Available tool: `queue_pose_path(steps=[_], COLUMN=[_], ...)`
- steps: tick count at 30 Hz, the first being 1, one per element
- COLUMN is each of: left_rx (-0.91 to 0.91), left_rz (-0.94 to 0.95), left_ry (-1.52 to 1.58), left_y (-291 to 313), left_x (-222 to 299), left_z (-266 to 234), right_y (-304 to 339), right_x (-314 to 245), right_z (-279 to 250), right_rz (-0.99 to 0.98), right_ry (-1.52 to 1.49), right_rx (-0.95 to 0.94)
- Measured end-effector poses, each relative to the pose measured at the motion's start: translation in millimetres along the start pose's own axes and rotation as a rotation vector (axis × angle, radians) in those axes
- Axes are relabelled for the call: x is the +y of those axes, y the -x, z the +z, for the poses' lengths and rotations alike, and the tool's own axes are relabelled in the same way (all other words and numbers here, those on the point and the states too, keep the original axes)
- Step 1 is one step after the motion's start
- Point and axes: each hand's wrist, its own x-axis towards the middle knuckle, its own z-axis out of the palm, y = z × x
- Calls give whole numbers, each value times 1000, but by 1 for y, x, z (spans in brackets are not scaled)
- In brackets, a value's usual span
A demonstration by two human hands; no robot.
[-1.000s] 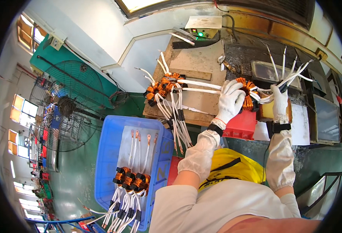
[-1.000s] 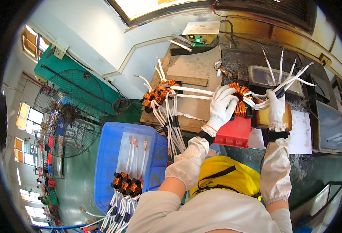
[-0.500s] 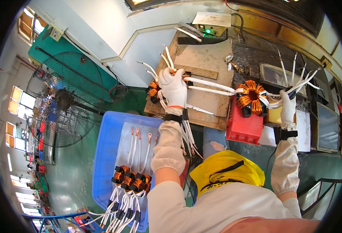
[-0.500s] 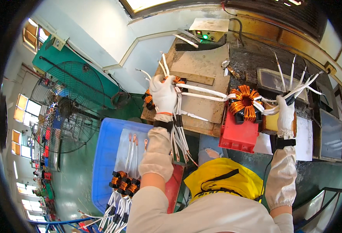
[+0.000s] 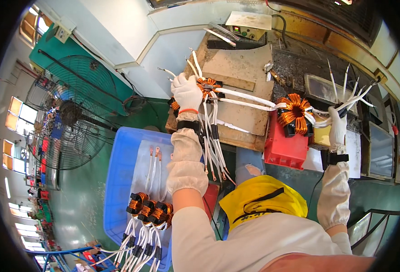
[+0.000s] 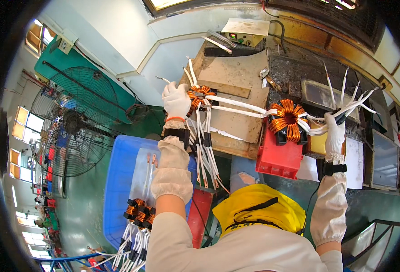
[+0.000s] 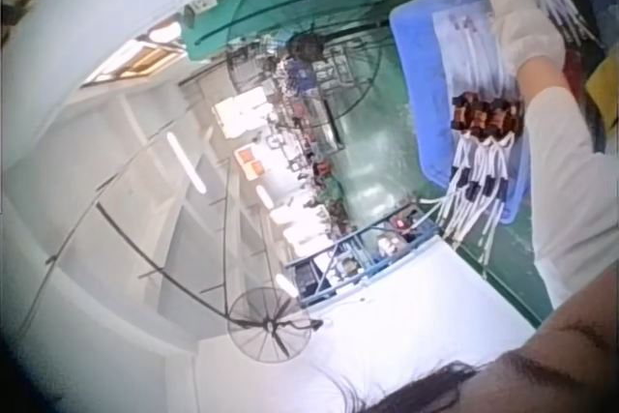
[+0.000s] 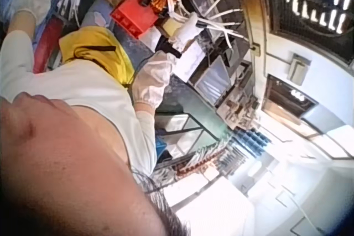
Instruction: The recorder is dipping cable ends, organizing wire harnesses on copper coils, and hanging finished coils on a drying or storage rack.
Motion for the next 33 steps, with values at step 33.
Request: queue_pose_path(steps=[33], left_rx=[73], left_rz=[-28], left_ry=[867], left_y=[81], left_x=[165], left_z=[-56], right_y=[7], right_x=[-10], right_z=[-3], right_rz=[-3], right_ry=[6], right_rx=[-54])
